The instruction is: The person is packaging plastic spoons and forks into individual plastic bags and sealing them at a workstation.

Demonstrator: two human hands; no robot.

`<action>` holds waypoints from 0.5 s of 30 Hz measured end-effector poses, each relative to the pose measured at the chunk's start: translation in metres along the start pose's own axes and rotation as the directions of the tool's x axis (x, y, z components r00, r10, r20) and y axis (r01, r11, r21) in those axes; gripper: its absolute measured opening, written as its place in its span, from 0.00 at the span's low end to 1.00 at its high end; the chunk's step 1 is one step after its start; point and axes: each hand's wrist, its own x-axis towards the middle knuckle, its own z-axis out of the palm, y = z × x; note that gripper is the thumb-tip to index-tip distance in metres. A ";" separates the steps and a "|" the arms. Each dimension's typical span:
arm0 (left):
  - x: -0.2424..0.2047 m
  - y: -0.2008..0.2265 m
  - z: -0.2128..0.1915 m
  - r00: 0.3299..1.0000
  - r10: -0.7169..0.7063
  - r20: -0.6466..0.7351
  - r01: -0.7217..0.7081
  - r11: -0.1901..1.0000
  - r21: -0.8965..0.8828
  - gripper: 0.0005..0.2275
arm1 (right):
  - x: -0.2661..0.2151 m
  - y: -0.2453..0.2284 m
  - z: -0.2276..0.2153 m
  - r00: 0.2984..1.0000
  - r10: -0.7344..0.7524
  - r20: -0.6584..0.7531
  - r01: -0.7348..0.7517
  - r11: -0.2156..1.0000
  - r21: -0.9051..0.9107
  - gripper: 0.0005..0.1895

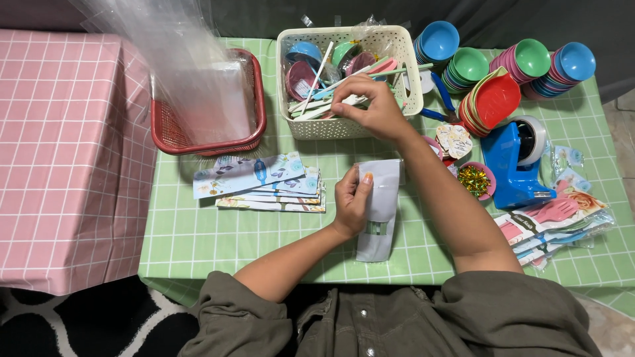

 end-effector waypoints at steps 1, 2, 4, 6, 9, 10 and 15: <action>0.002 -0.001 -0.001 1.000 -0.001 0.002 0.001 1.000 0.001 0.09 | -0.005 -0.004 -0.007 1.000 0.001 -0.002 -0.001 1.000 0.001 0.01; 0.003 -0.002 -0.002 1.000 -0.015 -0.011 0.015 1.000 0.011 0.09 | -0.010 -0.008 -0.014 0.999 0.021 -0.045 -0.021 1.000 0.017 0.02; 0.004 -0.017 -0.006 0.999 -0.033 -0.024 0.034 0.999 0.021 0.09 | -0.024 -0.020 -0.027 0.995 0.048 -0.088 -0.045 0.998 0.034 0.02; 0.003 -0.043 -0.015 0.995 -0.093 -0.024 0.095 0.994 0.061 0.09 | -0.041 -0.037 -0.039 0.985 0.121 -0.126 -0.112 0.991 0.077 0.04; 0.017 -0.002 -0.006 0.989 -0.147 -0.011 0.147 0.984 0.102 0.09 | -0.070 -0.064 -0.048 0.979 0.190 -0.072 -0.188 0.982 0.027 0.03; 0.019 -0.003 -0.006 0.989 -0.150 -0.009 0.150 0.983 0.101 0.09 | -0.079 -0.066 -0.047 0.978 0.194 -0.074 -0.192 0.981 0.027 0.03; 0.023 0.000 -0.008 0.973 -0.225 0.052 0.210 0.957 0.201 0.12 | -0.114 -0.051 -0.035 0.930 0.368 0.006 -0.360 0.913 -0.189 0.04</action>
